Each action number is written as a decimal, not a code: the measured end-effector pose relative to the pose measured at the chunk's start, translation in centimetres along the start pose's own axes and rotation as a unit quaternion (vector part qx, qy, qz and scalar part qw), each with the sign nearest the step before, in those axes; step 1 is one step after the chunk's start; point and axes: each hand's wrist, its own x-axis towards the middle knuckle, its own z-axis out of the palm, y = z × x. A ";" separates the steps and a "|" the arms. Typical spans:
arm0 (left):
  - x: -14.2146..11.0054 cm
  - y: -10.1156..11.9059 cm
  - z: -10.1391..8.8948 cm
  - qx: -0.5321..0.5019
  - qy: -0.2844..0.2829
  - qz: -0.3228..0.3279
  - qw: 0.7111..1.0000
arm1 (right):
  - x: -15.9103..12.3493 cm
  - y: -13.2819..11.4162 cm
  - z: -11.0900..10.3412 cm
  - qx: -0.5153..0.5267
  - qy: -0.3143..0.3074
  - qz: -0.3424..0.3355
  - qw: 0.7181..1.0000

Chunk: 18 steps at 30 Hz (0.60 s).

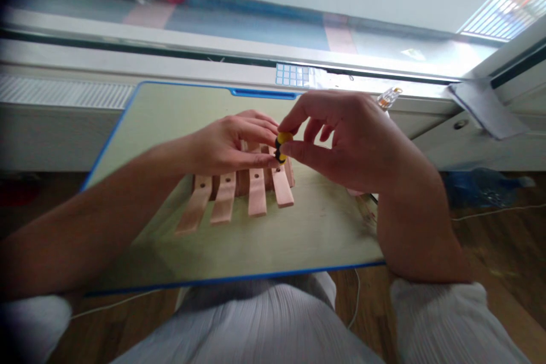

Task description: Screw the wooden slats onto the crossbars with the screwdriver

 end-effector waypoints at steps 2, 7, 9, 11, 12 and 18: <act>0.0 -0.1 0.0 -0.004 0.004 -0.002 1.000 | 0.0 0.1 0.4 0.006 0.011 0.013 1.000; 0.0 -0.1 0.0 -0.004 0.004 0.001 1.000 | 0.2 0.6 1.7 0.010 0.040 0.025 0.999; 0.0 -0.1 0.0 -0.003 0.004 0.003 1.000 | 0.3 0.6 1.7 0.011 0.041 0.024 0.999; 0.0 -0.1 0.0 -0.001 0.002 0.001 1.000 | 0.3 0.6 1.4 0.023 0.030 0.020 0.999; 0.0 -0.1 0.0 -0.001 -0.001 0.000 1.000 | 0.4 0.5 1.2 0.031 0.019 0.017 0.999; 0.0 0.0 0.0 0.004 -0.003 -0.020 1.000 | 0.4 0.0 0.3 0.048 -0.004 -0.018 0.999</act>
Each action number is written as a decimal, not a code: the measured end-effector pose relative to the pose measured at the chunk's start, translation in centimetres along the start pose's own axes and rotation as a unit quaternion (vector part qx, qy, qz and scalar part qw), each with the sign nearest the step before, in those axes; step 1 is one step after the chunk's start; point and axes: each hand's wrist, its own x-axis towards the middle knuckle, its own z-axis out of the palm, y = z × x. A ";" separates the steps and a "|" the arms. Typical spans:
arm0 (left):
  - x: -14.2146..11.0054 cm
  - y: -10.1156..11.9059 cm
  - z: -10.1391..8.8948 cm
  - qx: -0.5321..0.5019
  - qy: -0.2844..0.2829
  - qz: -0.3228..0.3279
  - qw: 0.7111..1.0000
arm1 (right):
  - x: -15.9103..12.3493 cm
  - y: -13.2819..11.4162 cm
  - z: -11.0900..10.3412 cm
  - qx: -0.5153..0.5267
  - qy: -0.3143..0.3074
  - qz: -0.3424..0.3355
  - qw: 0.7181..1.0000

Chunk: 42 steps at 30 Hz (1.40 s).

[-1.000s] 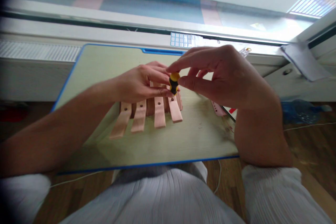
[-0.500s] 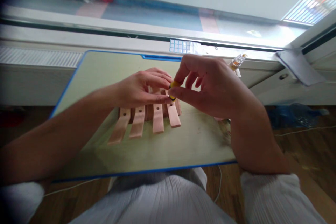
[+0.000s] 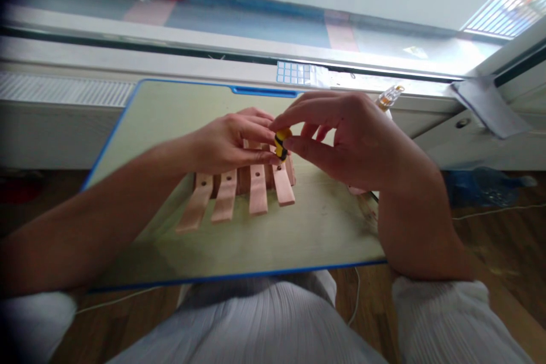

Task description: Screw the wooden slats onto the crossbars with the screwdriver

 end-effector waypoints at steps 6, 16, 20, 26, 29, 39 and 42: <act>0.0 0.0 0.1 0.009 0.006 0.004 1.000 | -0.1 0.4 -0.1 -0.055 0.007 0.004 0.998; -0.2 -0.1 0.2 0.008 0.012 -0.021 1.000 | 0.3 1.6 1.8 -0.048 0.061 0.024 0.997; 0.0 -0.1 0.1 0.006 -0.008 -0.006 1.000 | 0.1 1.2 0.8 -0.031 0.028 0.030 0.999; -0.2 -0.3 0.3 0.005 0.009 -0.008 1.000 | -0.2 0.7 -0.2 0.002 0.001 -0.053 0.999; -0.3 -0.2 0.3 0.007 0.008 -0.014 1.000 | -0.2 0.7 -0.1 -0.011 0.005 -0.028 1.000; -0.2 -0.1 0.2 0.013 0.010 -0.010 1.000 | 0.3 1.3 1.6 -0.047 0.061 0.024 0.997; -0.3 0.0 0.3 0.018 0.013 -0.017 1.000 | 0.6 1.9 2.1 -0.058 0.079 0.012 0.995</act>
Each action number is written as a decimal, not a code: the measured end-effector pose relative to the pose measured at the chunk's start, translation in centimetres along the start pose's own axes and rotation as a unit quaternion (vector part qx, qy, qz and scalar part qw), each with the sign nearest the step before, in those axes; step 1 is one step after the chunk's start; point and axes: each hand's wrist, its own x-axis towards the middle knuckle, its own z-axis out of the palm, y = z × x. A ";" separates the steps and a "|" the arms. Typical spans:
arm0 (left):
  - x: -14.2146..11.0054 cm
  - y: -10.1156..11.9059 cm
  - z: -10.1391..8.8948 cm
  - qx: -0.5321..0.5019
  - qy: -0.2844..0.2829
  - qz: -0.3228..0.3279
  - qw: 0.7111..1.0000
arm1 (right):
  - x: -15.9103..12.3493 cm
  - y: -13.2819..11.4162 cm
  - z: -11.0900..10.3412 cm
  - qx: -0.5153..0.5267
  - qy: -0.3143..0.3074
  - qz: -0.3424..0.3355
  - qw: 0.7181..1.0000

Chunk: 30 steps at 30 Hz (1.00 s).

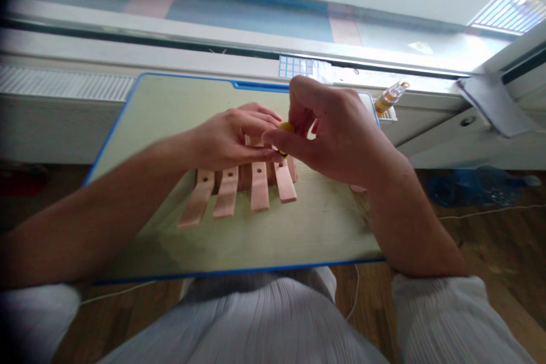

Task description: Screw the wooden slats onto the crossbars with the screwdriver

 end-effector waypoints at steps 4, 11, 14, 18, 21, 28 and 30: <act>0.0 0.0 0.0 -0.001 -0.014 -0.005 1.000 | 0.0 0.0 -0.5 0.004 -0.014 -0.003 1.000; 0.1 -0.4 0.0 0.000 -0.017 0.010 1.000 | -0.3 -0.8 -2.2 0.044 -0.067 -0.077 0.994; 0.1 -0.4 0.1 0.012 -0.016 -0.001 1.000 | -0.3 -0.6 -2.4 0.032 -0.061 -0.079 0.994; 0.0 -0.2 0.1 0.012 -0.020 0.002 1.000 | -0.2 -0.7 -2.4 -0.007 -0.065 -0.057 0.996; 0.0 0.0 0.0 0.004 -0.012 0.001 1.000 | -0.2 -0.8 -2.1 -0.035 -0.049 -0.040 0.997; -0.1 0.0 0.0 0.016 -0.015 -0.017 1.000 | 0.1 -0.4 -0.5 -0.066 -0.012 -0.039 0.997; -0.1 0.0 0.0 0.013 -0.015 -0.018 1.000 | 0.2 -0.3 -0.3 -0.061 -0.007 -0.038 0.997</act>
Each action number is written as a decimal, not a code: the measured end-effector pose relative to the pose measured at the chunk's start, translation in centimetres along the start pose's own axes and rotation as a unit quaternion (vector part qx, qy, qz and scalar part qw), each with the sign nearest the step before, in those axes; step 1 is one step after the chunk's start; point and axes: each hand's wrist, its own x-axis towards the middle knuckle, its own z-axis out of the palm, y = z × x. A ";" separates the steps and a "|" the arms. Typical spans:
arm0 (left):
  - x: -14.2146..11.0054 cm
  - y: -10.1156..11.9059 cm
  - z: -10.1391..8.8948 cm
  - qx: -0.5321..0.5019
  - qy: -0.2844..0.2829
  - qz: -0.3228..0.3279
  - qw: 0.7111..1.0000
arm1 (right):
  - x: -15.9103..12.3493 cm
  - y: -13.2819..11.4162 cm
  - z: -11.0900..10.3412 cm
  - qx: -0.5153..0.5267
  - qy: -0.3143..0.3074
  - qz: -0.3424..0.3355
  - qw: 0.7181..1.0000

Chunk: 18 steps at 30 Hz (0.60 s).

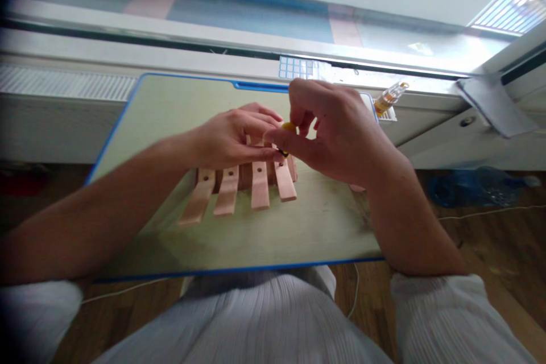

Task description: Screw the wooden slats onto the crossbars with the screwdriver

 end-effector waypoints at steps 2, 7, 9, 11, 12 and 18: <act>0.0 0.0 0.0 -0.002 0.000 -0.002 1.000 | 0.0 0.1 0.0 0.010 0.001 0.007 1.000; 0.1 -0.1 0.0 0.003 -0.008 0.000 1.000 | -0.2 0.0 -1.3 0.074 -0.044 0.006 0.996; 0.2 -0.2 0.0 0.002 -0.011 0.004 1.000 | -0.3 -0.1 -2.0 0.088 -0.062 -0.025 0.994; 0.2 -0.3 0.0 0.002 -0.011 0.002 1.000 | -0.4 -0.2 -2.4 0.088 -0.062 -0.053 0.993; 0.2 -0.3 0.0 0.003 -0.012 0.001 1.000 | -0.4 -0.2 -2.5 0.087 -0.060 -0.057 0.993; 0.0 -0.2 0.1 0.007 0.002 0.002 1.000 | -0.5 -0.5 -2.5 0.063 -0.067 -0.008 0.996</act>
